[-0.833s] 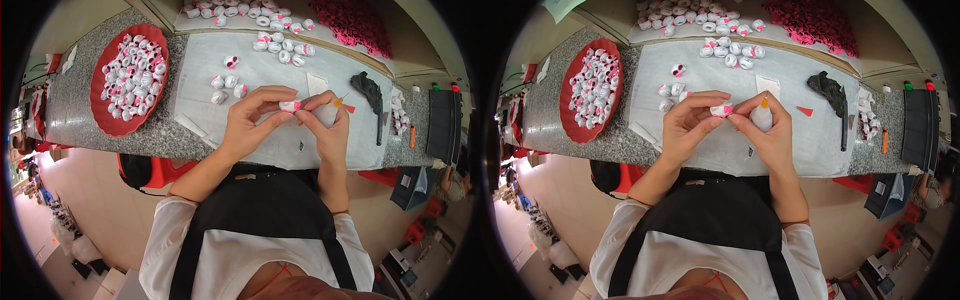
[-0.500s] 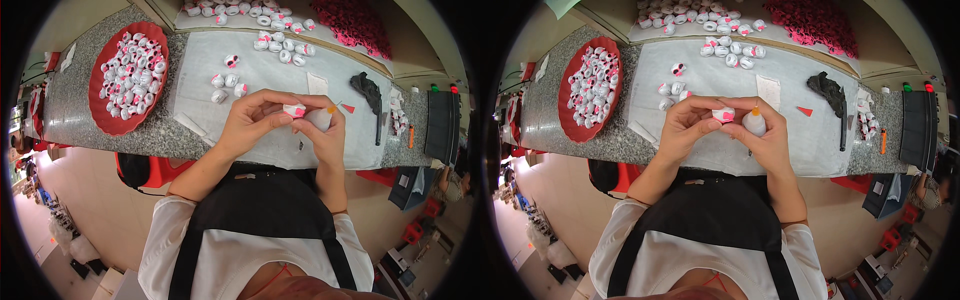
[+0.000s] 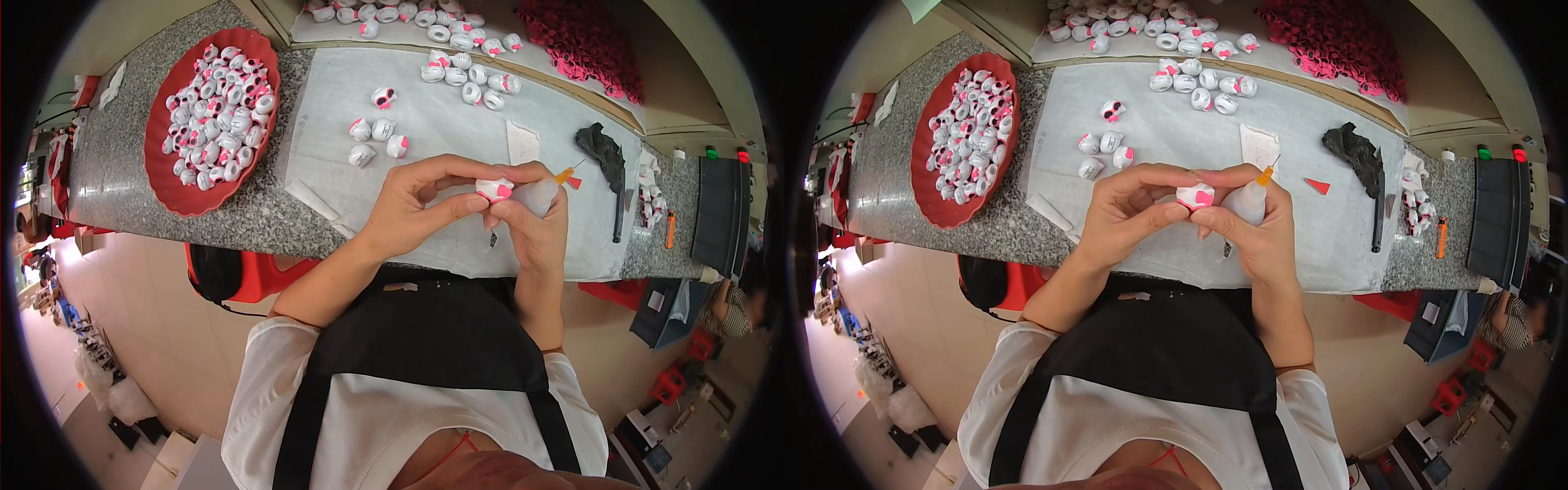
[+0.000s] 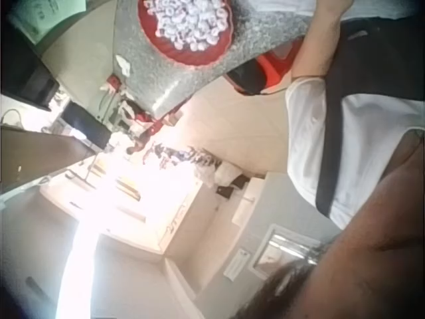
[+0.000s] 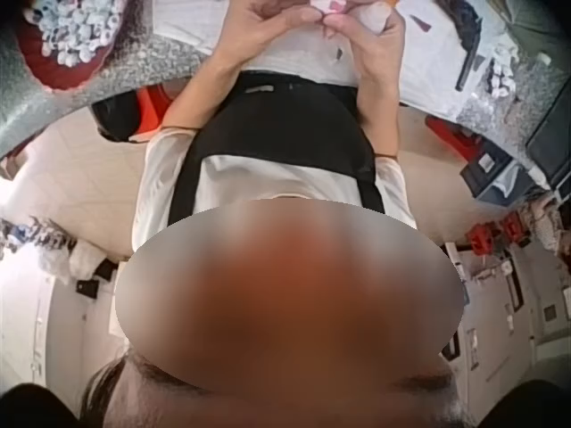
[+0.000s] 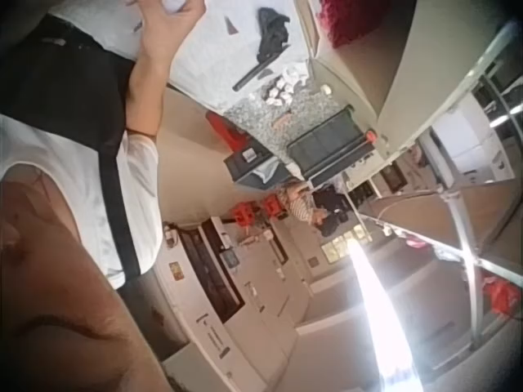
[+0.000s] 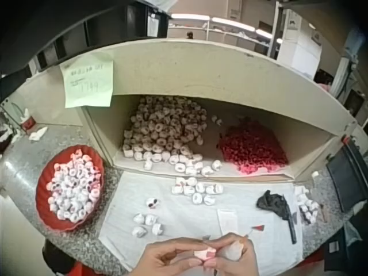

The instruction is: Glue small bow components onto toy character heads at a factory workbench.

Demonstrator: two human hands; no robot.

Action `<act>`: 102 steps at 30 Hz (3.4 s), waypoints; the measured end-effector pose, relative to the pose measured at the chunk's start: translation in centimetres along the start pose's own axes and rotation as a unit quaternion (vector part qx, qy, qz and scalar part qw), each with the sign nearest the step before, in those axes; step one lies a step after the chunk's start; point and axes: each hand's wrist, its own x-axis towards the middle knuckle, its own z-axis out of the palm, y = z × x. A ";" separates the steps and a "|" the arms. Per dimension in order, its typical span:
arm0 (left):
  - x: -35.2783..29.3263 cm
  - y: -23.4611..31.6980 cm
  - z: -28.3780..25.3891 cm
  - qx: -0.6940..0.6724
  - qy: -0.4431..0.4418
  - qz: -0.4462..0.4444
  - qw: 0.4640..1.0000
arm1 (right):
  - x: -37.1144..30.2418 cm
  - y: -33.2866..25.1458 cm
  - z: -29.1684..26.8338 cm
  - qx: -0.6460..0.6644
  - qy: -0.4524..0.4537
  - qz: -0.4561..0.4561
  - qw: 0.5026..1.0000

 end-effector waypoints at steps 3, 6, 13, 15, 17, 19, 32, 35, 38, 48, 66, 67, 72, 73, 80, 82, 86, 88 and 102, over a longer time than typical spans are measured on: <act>-0.1 -0.1 0.0 0.036 0.006 0.030 0.999 | 0.0 -0.2 0.5 0.004 0.006 0.006 1.000; -0.2 -0.1 -0.1 0.087 0.005 0.046 0.995 | -0.1 -0.1 0.4 -0.007 0.008 0.001 1.000; 0.0 -0.4 0.1 0.050 0.015 0.030 0.998 | 0.0 -0.2 0.2 -0.003 0.007 0.014 1.000; 0.2 -0.1 0.3 -0.005 -0.014 0.039 0.999 | -0.1 -0.4 0.2 0.016 -0.004 0.018 1.000; 0.0 -0.3 -0.3 -0.021 -0.018 0.022 0.999 | -0.2 -0.6 0.7 0.025 -0.006 0.022 0.999; -0.1 -0.3 -0.5 -0.036 -0.021 0.006 0.999 | -0.3 -0.7 0.9 0.034 -0.010 0.026 0.999; 0.6 1.5 -0.8 0.341 -0.025 0.030 0.939 | -0.2 0.1 -1.0 -0.065 0.044 0.039 0.996; 1.2 2.1 -2.7 0.608 -0.055 0.103 0.785 | -0.2 0.3 -2.0 -0.103 0.081 0.018 0.991; 2.5 2.3 -4.0 0.689 -0.071 0.139 0.708 | -0.4 0.5 -2.3 -0.103 0.086 0.014 0.991; 8.1 1.5 -6.3 0.693 0.016 0.045 0.719 | -1.5 -1.3 -2.0 -0.041 0.079 -0.042 0.995; 0.3 0.1 -0.6 0.012 0.088 -0.026 0.996 | -1.7 -2.7 0.8 -0.169 0.202 -0.346 0.900; 0.3 0.1 -0.6 0.010 0.090 -0.027 0.995 | -1.7 -2.5 1.1 -0.193 0.182 -0.363 0.893; 0.1 0.4 -0.6 -0.055 0.072 -0.022 0.996 | -1.7 -2.2 1.7 -0.265 0.113 -0.403 0.869; 0.0 0.5 -0.6 -0.057 0.073 -0.023 0.995 | -1.7 -2.2 1.8 -0.266 0.112 -0.401 0.869; 0.0 0.5 -0.6 -0.076 0.072 -0.019 0.994 | -1.8 -2.1 2.2 -0.276 0.091 -0.412 0.864; 0.0 0.5 -0.7 -0.078 0.075 -0.022 0.994 | -1.8 -2.1 2.2 -0.280 0.086 -0.412 0.863; -0.1 0.5 -0.7 -0.076 0.074 -0.021 0.994 | -2.0 -2.2 2.2 -0.281 0.084 -0.405 0.866; -0.1 0.5 -0.6 -0.079 0.076 -0.024 0.994 | -2.0 -2.3 2.1 -0.281 0.085 -0.402 0.867; 0.1 0.4 -0.5 -0.063 0.061 -0.020 0.996 | -1.9 -2.2 1.7 -0.284 0.089 -0.419 0.858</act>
